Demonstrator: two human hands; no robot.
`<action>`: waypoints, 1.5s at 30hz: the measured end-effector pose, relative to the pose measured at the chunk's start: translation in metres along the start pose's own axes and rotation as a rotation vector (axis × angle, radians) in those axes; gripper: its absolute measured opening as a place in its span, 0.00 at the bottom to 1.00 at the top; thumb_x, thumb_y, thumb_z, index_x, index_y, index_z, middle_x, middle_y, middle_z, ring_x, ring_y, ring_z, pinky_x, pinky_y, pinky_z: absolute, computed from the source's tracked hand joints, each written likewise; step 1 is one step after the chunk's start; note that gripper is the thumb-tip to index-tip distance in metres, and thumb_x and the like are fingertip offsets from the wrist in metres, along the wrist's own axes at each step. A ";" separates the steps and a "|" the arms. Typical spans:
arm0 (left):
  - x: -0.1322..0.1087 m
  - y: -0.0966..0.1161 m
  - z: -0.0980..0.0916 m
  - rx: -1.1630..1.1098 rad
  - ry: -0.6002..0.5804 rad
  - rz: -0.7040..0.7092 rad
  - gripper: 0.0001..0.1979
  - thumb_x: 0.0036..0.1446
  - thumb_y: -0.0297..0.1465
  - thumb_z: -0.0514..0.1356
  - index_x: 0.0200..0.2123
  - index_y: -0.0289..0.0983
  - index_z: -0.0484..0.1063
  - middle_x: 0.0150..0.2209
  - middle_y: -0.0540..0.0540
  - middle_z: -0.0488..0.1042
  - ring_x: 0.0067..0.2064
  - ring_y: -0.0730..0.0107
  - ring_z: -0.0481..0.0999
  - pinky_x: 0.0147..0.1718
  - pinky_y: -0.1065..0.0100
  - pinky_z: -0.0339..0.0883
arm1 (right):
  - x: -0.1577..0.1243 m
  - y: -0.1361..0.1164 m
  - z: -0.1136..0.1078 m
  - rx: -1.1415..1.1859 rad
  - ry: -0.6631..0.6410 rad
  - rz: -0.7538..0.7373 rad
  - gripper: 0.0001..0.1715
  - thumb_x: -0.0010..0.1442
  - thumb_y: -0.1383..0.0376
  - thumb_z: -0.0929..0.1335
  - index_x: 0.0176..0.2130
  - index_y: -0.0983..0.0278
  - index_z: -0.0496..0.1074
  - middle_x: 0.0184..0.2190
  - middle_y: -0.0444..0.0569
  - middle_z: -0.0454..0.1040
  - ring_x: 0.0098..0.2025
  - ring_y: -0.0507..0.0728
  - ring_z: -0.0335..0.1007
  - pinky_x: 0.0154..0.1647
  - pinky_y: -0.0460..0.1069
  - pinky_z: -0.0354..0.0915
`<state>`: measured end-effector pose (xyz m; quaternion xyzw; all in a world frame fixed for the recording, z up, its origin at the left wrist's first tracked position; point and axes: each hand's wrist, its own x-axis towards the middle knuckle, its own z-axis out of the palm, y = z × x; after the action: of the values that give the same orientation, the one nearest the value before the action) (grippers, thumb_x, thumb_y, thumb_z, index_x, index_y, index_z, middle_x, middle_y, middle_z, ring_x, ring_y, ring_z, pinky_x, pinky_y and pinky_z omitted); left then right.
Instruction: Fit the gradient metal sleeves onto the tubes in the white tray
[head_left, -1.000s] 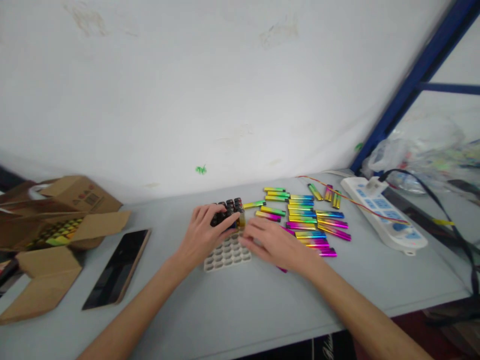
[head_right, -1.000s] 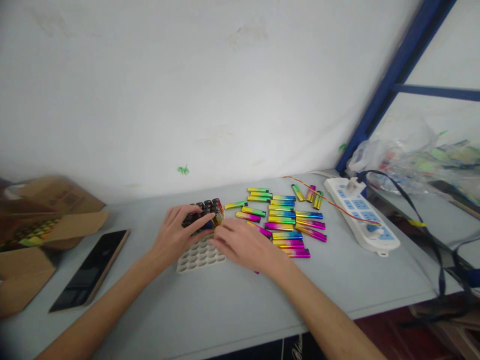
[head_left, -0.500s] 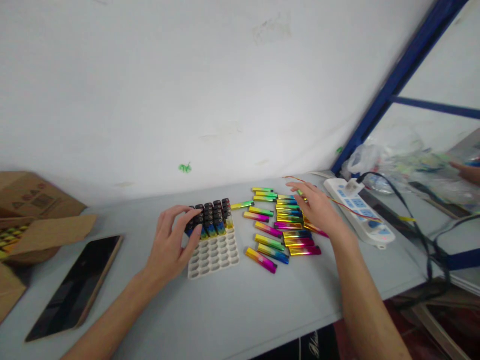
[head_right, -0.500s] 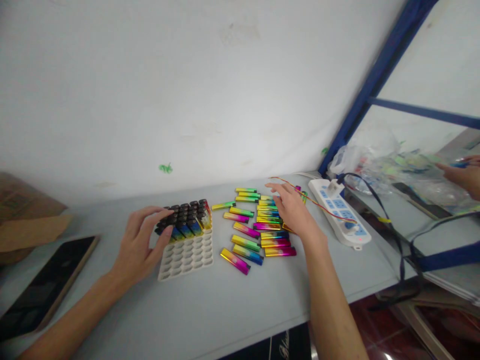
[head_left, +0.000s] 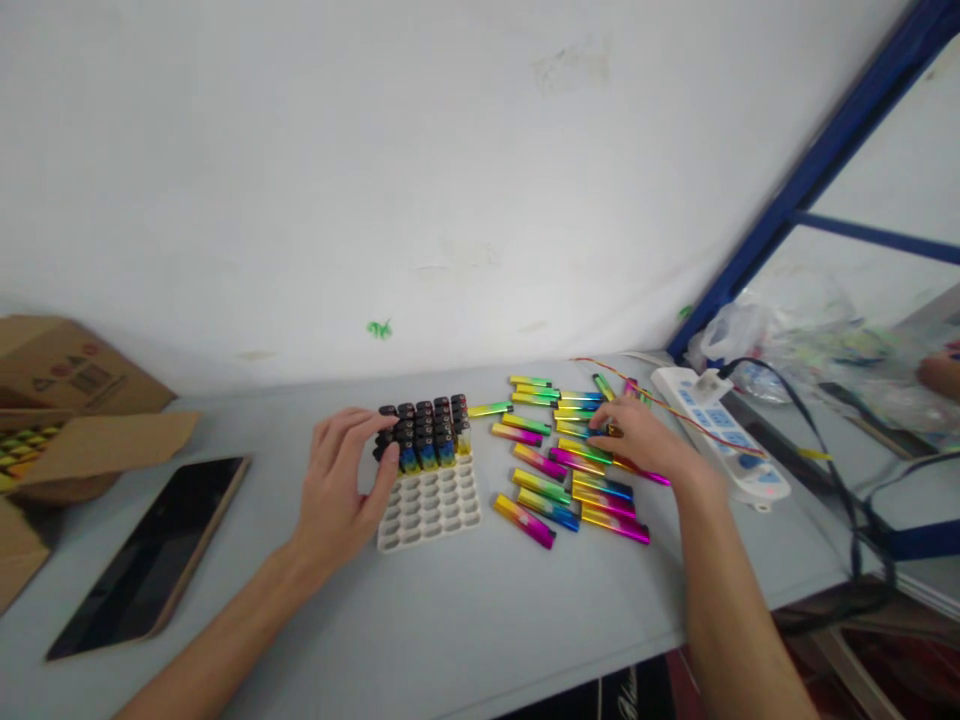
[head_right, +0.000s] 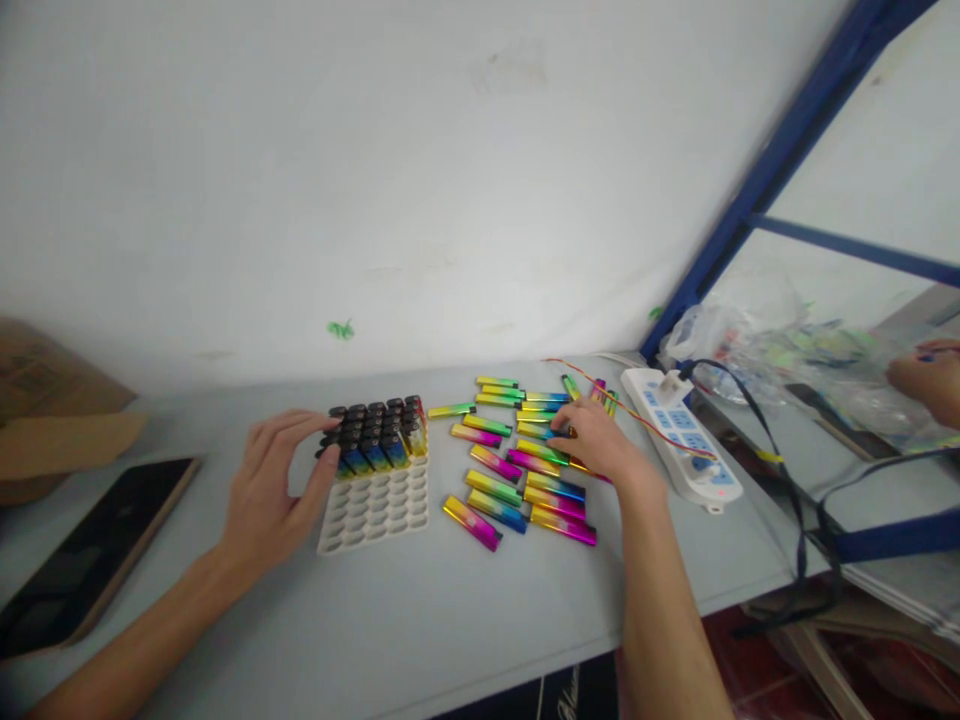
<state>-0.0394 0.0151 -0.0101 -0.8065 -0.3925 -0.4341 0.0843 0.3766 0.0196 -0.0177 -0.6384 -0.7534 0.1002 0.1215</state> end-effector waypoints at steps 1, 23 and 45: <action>0.000 0.003 -0.001 -0.007 0.013 0.006 0.12 0.66 0.26 0.58 0.53 0.37 0.70 0.48 0.39 0.74 0.53 0.52 0.72 0.56 0.49 0.68 | 0.000 -0.003 0.000 0.020 0.020 -0.010 0.09 0.60 0.60 0.75 0.40 0.62 0.80 0.41 0.53 0.81 0.47 0.63 0.75 0.50 0.56 0.69; -0.005 0.047 0.000 -0.786 -0.558 -0.547 0.13 0.67 0.42 0.61 0.42 0.37 0.77 0.33 0.46 0.79 0.33 0.69 0.76 0.33 0.70 0.67 | -0.004 -0.150 0.025 0.826 0.008 -0.539 0.13 0.67 0.58 0.73 0.50 0.58 0.79 0.43 0.49 0.80 0.43 0.56 0.76 0.45 0.49 0.72; 0.000 0.038 0.009 -1.459 -0.626 -1.104 0.31 0.60 0.59 0.54 0.22 0.39 0.59 0.19 0.57 0.49 0.21 0.77 0.46 0.21 0.72 0.44 | -0.003 -0.142 0.037 0.441 0.100 -0.507 0.10 0.74 0.63 0.64 0.49 0.61 0.75 0.44 0.50 0.80 0.45 0.58 0.76 0.48 0.52 0.69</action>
<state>-0.0069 -0.0064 -0.0079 -0.4416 -0.3550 -0.3149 -0.7615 0.2319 -0.0063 -0.0097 -0.3931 -0.8416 0.1957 0.3143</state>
